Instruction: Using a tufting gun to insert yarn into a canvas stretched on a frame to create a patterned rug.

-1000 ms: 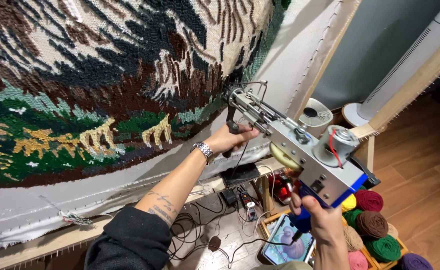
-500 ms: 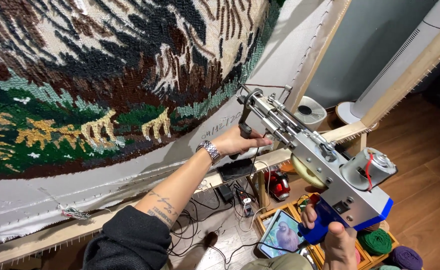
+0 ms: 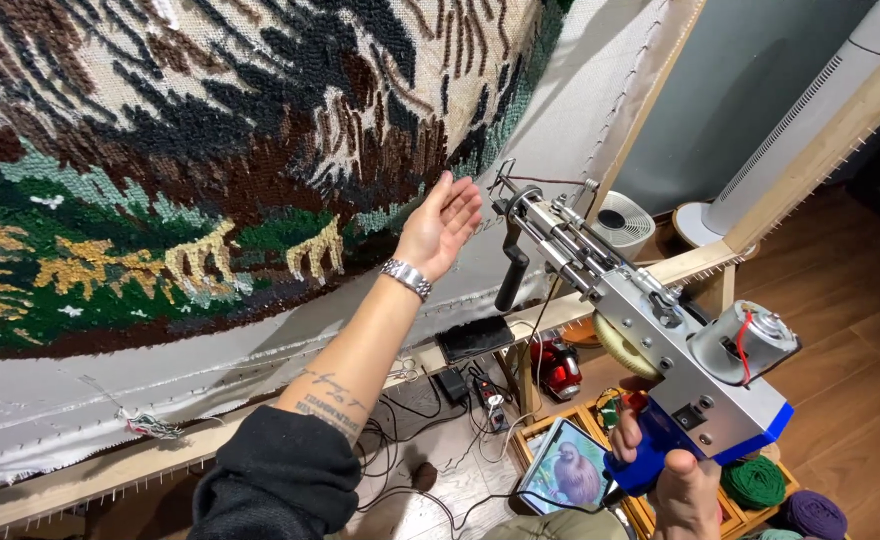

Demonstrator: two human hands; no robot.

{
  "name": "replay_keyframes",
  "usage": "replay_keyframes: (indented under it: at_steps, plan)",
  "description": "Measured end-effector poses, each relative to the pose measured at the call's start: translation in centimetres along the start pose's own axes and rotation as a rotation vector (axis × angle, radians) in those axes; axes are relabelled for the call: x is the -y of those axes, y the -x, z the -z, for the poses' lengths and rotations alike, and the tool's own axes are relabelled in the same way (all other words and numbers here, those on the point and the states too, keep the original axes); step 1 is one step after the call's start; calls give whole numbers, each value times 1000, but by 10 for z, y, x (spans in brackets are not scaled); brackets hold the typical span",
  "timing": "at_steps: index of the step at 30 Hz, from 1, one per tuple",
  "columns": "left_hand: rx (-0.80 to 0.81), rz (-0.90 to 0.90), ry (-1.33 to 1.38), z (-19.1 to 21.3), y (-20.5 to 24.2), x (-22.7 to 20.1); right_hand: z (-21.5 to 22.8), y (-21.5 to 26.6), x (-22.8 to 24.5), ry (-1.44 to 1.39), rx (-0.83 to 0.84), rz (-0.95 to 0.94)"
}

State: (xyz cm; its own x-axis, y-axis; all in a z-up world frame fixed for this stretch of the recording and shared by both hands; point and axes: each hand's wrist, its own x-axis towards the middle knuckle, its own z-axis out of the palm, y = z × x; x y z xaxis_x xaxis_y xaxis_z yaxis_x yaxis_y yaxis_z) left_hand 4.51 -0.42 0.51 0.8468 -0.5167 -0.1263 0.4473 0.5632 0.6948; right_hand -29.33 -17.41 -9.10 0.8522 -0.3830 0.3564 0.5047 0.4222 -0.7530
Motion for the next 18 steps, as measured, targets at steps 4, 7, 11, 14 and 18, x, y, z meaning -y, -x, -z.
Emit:
replay_keyframes:
  at_steps: [4, 7, 11, 14, 18]
  plan:
    - [-105, -21, 9, -1, -5, 6, 0, 0, -1, -9, 16, 25]
    - [-75, -58, -127, 7, 3, 9, -1, 0, -1, -3, 20, 22]
    - [-3, -101, -413, 34, 15, 19, -6, 3, -2, -4, -46, 2]
    - [93, -8, -788, 52, 30, 21, -7, 2, 0, 26, -24, 16]
    - [272, 90, -1165, 66, 32, 18, -10, 0, -2, 13, 11, 27]
